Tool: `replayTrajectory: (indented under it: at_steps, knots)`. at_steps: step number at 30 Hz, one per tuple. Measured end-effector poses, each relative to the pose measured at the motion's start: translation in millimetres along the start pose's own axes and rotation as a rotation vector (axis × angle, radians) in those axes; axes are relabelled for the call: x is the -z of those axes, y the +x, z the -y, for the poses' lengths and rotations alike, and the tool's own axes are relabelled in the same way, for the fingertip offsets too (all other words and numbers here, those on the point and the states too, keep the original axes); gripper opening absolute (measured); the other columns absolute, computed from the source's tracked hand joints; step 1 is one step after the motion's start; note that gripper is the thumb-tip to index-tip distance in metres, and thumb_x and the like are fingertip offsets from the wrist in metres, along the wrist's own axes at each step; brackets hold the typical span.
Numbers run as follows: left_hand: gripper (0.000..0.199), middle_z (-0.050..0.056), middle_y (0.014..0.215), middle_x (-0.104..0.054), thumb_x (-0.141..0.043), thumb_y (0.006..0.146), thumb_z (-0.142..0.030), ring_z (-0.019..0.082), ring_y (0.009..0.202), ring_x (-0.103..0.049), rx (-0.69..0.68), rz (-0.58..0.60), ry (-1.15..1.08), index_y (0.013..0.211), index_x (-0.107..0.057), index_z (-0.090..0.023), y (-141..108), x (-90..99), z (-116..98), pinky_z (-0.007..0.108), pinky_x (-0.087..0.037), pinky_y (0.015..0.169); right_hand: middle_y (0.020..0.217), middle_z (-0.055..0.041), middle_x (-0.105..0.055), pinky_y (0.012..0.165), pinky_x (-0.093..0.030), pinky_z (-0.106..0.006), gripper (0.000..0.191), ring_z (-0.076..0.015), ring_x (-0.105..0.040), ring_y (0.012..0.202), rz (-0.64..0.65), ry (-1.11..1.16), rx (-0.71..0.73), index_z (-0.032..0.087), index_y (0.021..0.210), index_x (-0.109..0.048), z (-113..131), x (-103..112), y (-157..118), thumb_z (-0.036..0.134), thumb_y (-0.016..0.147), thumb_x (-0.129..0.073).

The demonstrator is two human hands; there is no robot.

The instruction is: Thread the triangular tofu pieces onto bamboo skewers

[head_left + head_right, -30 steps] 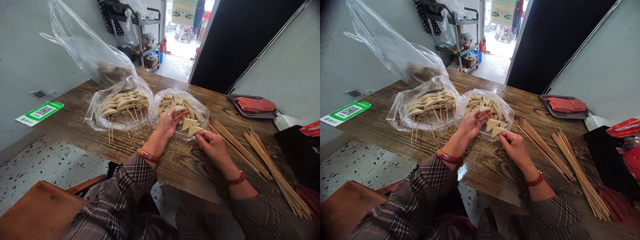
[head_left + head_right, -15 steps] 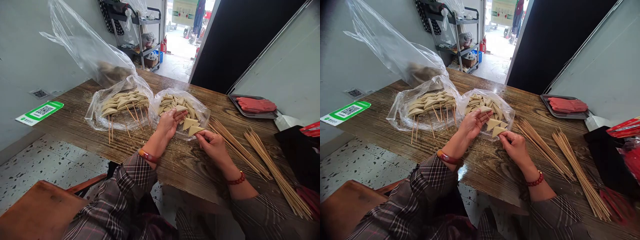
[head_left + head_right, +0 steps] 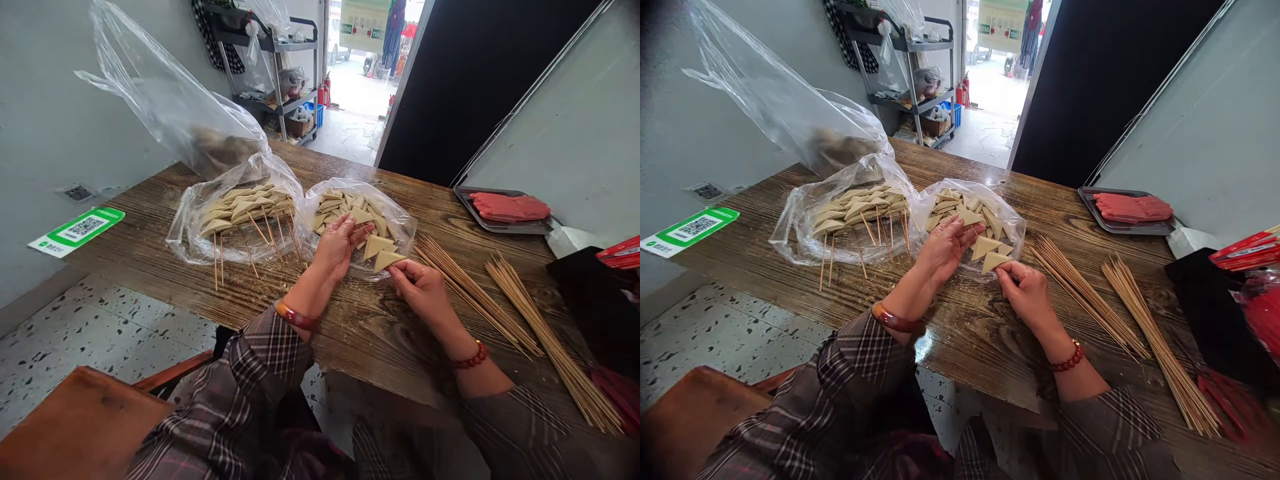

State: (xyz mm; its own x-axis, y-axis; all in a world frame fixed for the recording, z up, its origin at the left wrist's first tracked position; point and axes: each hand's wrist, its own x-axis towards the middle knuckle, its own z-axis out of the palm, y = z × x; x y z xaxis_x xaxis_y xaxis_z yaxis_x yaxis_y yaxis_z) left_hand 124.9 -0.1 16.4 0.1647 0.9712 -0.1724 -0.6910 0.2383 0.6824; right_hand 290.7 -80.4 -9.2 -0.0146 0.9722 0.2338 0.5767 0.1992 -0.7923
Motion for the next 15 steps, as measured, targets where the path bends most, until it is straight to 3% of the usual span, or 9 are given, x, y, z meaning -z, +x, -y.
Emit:
replayTrajectory:
  at_steps: [5,10,15]
  knots:
    - [0.011,0.005,0.082,-0.074,-0.051,0.093,-0.013,0.013,0.076,-0.072,0.024,0.033,0.004,0.084,-0.057,-0.015,-1.9,-2.8,3.4,0.023,-0.052,0.076,0.051,0.0038,-0.053,0.052,-0.034,-0.024,0.026,-0.0107,-0.046,0.05,-0.015,0.019,0.005,0.018,0.078,-0.067,-2.1,-0.9,-0.2,0.037,0.091,-0.056]
    - [0.013,0.01,0.089,-0.076,-0.05,0.092,-0.016,0.016,0.077,-0.072,0.047,0.068,0.015,0.081,-0.056,-0.015,-2.5,-2.3,1.7,0.029,-0.052,0.081,0.052,0.004,-0.053,0.052,-0.034,-0.024,0.025,-0.0103,-0.046,0.049,-0.027,0.012,0.018,0.018,0.079,-0.067,-4.8,-1.2,-0.4,0.037,0.091,-0.056]
    - [0.015,0.007,0.085,-0.075,-0.053,0.093,-0.026,0.014,0.072,-0.069,0.068,0.013,0.061,0.089,-0.062,-0.015,2.5,3.6,-2.7,0.026,-0.051,0.076,0.052,0.0043,-0.052,0.052,-0.035,-0.024,0.025,-0.0101,-0.046,0.049,-0.052,0.002,0.049,0.018,0.078,-0.068,-3.2,-0.9,-0.5,0.036,0.091,-0.056]
